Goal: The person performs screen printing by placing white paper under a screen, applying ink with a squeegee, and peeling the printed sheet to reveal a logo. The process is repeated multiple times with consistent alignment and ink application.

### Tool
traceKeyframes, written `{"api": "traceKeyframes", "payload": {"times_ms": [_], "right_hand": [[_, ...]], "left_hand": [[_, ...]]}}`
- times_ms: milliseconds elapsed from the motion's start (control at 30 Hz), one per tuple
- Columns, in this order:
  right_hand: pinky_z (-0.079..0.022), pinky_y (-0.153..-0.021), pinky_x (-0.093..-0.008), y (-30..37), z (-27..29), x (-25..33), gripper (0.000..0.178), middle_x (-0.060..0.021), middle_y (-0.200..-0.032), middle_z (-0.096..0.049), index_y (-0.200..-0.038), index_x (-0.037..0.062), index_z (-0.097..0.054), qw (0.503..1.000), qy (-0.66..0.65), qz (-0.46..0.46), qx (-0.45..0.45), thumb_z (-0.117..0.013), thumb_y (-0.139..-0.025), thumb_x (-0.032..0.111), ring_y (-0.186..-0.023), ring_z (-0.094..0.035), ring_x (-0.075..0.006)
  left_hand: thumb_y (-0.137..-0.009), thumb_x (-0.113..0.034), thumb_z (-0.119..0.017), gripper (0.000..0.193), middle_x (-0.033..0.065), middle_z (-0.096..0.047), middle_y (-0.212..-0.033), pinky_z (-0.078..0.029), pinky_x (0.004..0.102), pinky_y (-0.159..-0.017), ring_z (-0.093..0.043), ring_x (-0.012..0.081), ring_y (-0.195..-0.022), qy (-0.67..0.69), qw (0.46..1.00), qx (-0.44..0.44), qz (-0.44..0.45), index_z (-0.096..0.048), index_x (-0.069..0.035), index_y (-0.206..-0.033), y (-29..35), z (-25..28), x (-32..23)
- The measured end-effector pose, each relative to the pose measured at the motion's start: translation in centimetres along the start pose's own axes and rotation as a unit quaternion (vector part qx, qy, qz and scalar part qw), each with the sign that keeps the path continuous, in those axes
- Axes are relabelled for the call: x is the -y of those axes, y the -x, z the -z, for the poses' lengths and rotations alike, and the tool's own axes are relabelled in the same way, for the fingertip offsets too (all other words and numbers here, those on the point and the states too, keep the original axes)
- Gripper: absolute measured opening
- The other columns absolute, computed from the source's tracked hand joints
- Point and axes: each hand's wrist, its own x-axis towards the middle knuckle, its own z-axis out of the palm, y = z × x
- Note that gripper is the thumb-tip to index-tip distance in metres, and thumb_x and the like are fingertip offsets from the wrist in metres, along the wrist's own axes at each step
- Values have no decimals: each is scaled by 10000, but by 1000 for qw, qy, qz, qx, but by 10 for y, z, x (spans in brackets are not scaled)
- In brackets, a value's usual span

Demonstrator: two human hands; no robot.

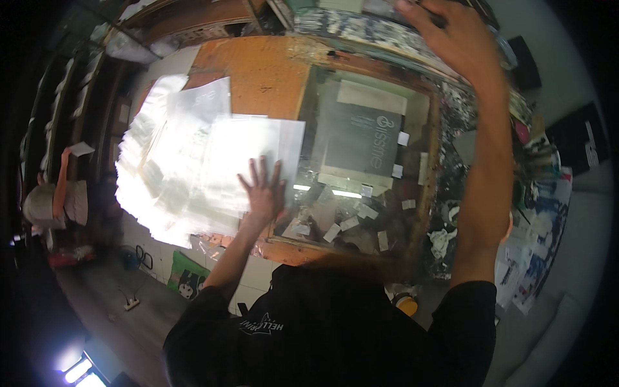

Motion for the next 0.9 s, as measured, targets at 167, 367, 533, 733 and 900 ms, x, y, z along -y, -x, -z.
{"api": "traceKeyframes", "payload": {"times_ms": [167, 367, 533, 733, 900], "right_hand": [[-558, -690, -424, 7, -6, 2, 511, -232, -736, -714, -925, -6, -766, 996, -26, 71, -52, -681, -917, 498, -679, -714, -347], [-402, -424, -297, 14, 9, -7, 504, -68, -563, -547, -759, 15, -681, 994, -81, 45, 54, -571, -1030, 426, -466, -468, -147], [-266, -343, -223, 20, 12, -17, 429, -9, -541, -468, -760, 11, -631, 987, -138, 44, 63, -580, -1052, 320, -419, -328, -71], [-307, -335, -235, 34, 6, -31, 370, -55, -598, -536, -971, -65, -691, 984, -123, 111, -63, -590, -1045, 283, -417, -364, -80], [-307, -341, -236, 43, 4, -15, 332, -50, -586, -529, -915, -55, -686, 986, -138, 77, -43, -585, -1032, 239, -410, -349, -80]], "left_hand": [[-1028, -345, -524, 573, 231, -218, -1667, -61, 822, -1111, -95, 472, -1556, 77, 996, -39, -33, -419, -177, -1565, -76, -43, -129], [-1038, -305, -480, 559, 265, -208, -1661, -42, 784, -1140, -98, 463, -1562, 135, 988, -23, -66, -409, -110, -1558, -120, -72, -259], [-1017, -324, -530, 595, 274, -207, -1660, -40, 754, -1162, -90, 459, -1567, 229, 970, -36, -77, -421, -61, -1539, -107, -71, -247], [-978, -433, -581, 642, 228, -245, -1666, 38, 766, -1144, -83, 442, -1572, 84, 993, -15, -86, -488, -84, -1509, -73, -53, -225], [-971, -462, -585, 661, 212, -276, -1659, 61, 765, -1141, -87, 434, -1574, 89, 991, -12, -99, -488, -102, -1516, -57, -49, -218]]}}
